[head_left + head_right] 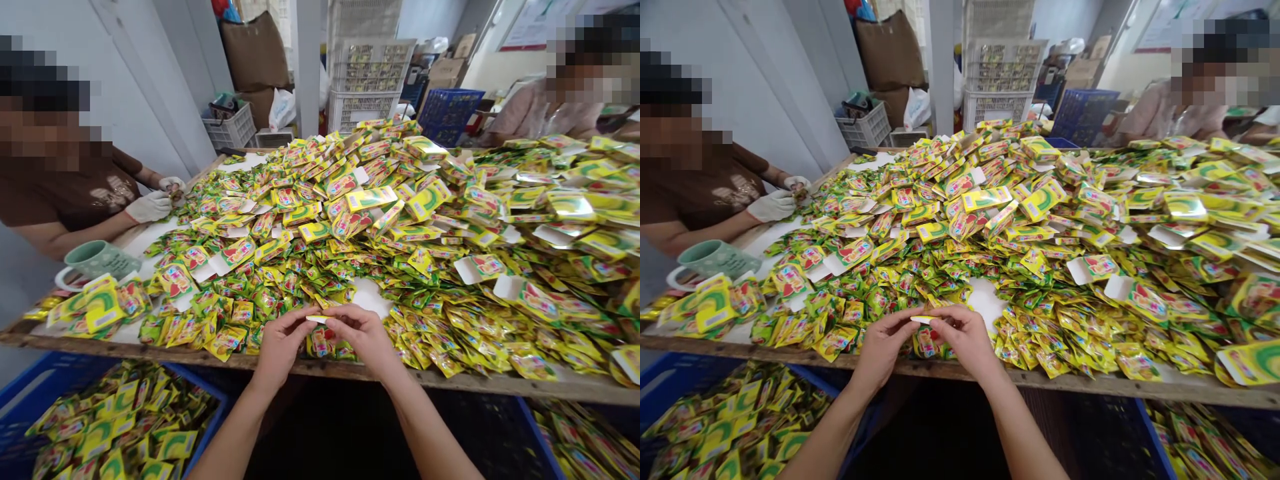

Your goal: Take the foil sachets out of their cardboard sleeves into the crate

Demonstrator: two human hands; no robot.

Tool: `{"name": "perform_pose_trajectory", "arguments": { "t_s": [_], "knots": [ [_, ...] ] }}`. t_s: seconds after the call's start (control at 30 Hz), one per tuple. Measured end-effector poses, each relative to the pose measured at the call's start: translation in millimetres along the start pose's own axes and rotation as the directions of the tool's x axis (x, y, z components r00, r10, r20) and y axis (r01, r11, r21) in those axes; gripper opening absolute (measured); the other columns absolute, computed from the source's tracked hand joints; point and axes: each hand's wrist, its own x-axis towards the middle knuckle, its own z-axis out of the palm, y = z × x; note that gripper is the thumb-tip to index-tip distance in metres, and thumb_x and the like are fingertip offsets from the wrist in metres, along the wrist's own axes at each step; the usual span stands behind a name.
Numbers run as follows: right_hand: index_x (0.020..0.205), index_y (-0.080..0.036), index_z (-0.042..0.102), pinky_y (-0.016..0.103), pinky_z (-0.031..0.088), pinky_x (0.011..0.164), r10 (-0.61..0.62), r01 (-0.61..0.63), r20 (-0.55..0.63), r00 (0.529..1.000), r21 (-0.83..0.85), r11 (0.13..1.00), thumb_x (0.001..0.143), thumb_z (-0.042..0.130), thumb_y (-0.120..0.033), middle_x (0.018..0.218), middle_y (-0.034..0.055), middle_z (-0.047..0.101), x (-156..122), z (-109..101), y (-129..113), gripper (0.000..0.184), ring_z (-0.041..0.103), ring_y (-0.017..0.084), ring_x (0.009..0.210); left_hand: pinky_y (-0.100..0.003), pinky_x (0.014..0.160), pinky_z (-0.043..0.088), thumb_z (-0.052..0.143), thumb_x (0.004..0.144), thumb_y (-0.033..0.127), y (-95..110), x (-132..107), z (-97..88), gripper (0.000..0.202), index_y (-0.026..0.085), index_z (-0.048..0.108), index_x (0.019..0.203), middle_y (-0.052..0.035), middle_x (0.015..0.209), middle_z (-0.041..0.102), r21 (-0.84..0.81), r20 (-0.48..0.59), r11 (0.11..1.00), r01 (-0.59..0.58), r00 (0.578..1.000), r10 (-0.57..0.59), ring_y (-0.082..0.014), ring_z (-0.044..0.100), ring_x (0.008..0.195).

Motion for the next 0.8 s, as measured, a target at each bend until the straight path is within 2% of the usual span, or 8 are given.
{"name": "perform_pose_trajectory", "arguments": {
  "t_s": [0.2, 0.37, 0.43, 0.5, 0.57, 0.67, 0.7, 0.8],
  "knots": [
    [0.076, -0.020, 0.074, 0.028, 0.054, 0.049, -0.050, 0.049, -0.003, 0.999, -0.165, 0.985, 0.066, 0.076, -0.037, 0.070, 0.0018, 0.067, 11.1, -11.5, -0.9, 0.019, 0.060, 0.014, 0.053, -0.029, 0.081, 0.051, 0.065, 0.081, 0.027, 1.2, 12.0, 2.4, 0.019, 0.018, 0.073, 0.096, -0.0057, 0.093, 0.073, 0.223, 0.091, 0.959, -0.176, 0.983, 0.159, -0.0179, 0.066, 0.085],
    [0.078, -0.019, 0.073, 0.028, 0.052, 0.060, -0.262, 0.272, 0.085, 0.961, -0.439, 0.856, 0.078, 0.069, -0.029, 0.072, 0.0034, 0.065, 4.3, -9.6, -3.3, 0.010, 0.061, 0.016, 0.065, -0.032, 0.082, 0.052, 0.069, 0.078, 0.024, -3.0, 17.0, 0.4, 0.009, 0.018, 0.073, 0.084, -0.0072, 0.088, 0.073, 0.177, 0.192, 0.924, -0.339, 0.933, 0.305, -0.0189, 0.066, 0.087],
    [0.082, -0.020, 0.072, 0.030, 0.052, 0.068, -0.345, 0.371, 0.146, 0.927, -0.484, 0.793, 0.084, 0.064, -0.026, 0.077, 0.0045, 0.066, 0.0, -9.7, -8.0, 0.011, 0.062, 0.016, 0.073, -0.034, 0.084, 0.053, 0.072, 0.075, 0.022, -5.2, 14.8, -1.7, 0.010, 0.018, 0.072, 0.084, -0.0078, 0.092, 0.073, 0.158, 0.214, 0.918, -0.364, 0.920, 0.328, -0.0195, 0.067, 0.089],
    [0.085, -0.021, 0.073, 0.032, 0.051, 0.077, -0.355, 0.422, 0.227, 0.907, -0.475, 0.773, 0.087, 0.059, -0.026, 0.088, 0.0058, 0.068, -4.4, -19.3, -11.8, 0.014, 0.063, 0.017, 0.084, -0.035, 0.084, 0.054, 0.072, 0.075, 0.021, -6.5, 11.0, -3.5, 0.008, 0.018, 0.071, 0.083, -0.0086, 0.095, 0.073, 0.173, 0.247, 0.903, -0.393, 0.905, 0.346, -0.0199, 0.068, 0.089],
    [0.088, -0.021, 0.073, 0.033, 0.051, 0.078, -0.326, 0.373, 0.182, 0.928, -0.477, 0.796, 0.087, 0.058, -0.029, 0.096, 0.0069, 0.068, -8.7, -40.9, -11.2, 0.017, 0.064, 0.019, 0.088, -0.036, 0.084, 0.054, 0.069, 0.079, 0.021, -8.0, 7.1, -5.0, 0.007, 0.018, 0.071, 0.085, -0.0093, 0.097, 0.073, 0.204, 0.295, 0.880, -0.430, 0.884, 0.363, -0.0203, 0.068, 0.090],
    [0.088, -0.019, 0.071, 0.032, 0.051, 0.066, -0.279, 0.152, -0.148, 0.949, -0.558, 0.816, 0.083, 0.061, -0.036, 0.088, 0.0077, 0.069, -16.8, -81.8, -0.9, 0.021, 0.064, 0.020, 0.075, -0.036, 0.088, 0.053, 0.064, 0.083, 0.019, -12.1, 3.6, -7.0, 0.019, 0.021, 0.069, 0.100, -0.0092, 0.103, 0.072, 0.268, 0.360, 0.822, -0.503, 0.843, 0.399, -0.0205, 0.067, 0.097],
    [0.087, -0.018, 0.071, 0.033, 0.051, 0.066, -0.262, 0.099, -0.194, 0.945, -0.596, 0.797, 0.082, 0.062, -0.036, 0.085, 0.0075, 0.069, -20.2, -92.0, 3.8, 0.021, 0.063, 0.020, 0.074, -0.036, 0.090, 0.052, 0.062, 0.084, 0.017, -13.9, 3.2, -7.7, 0.025, 0.022, 0.068, 0.107, -0.0088, 0.106, 0.071, 0.288, 0.375, 0.801, -0.525, 0.831, 0.410, -0.0201, 0.066, 0.100],
    [0.092, -0.018, 0.069, 0.035, 0.050, 0.071, -0.257, 0.078, -0.127, 0.958, -0.747, 0.660, 0.083, 0.061, -0.033, 0.088, 0.0079, 0.067, -30.6, -99.7, 15.2, 0.020, 0.062, 0.022, 0.079, -0.034, 0.094, 0.051, 0.059, 0.086, 0.014, -18.7, 3.4, -10.7, 0.035, 0.027, 0.063, 0.119, -0.0076, 0.116, 0.067, 0.314, 0.418, 0.766, -0.561, 0.806, 0.419, -0.0190, 0.063, 0.107]
  ]
}}
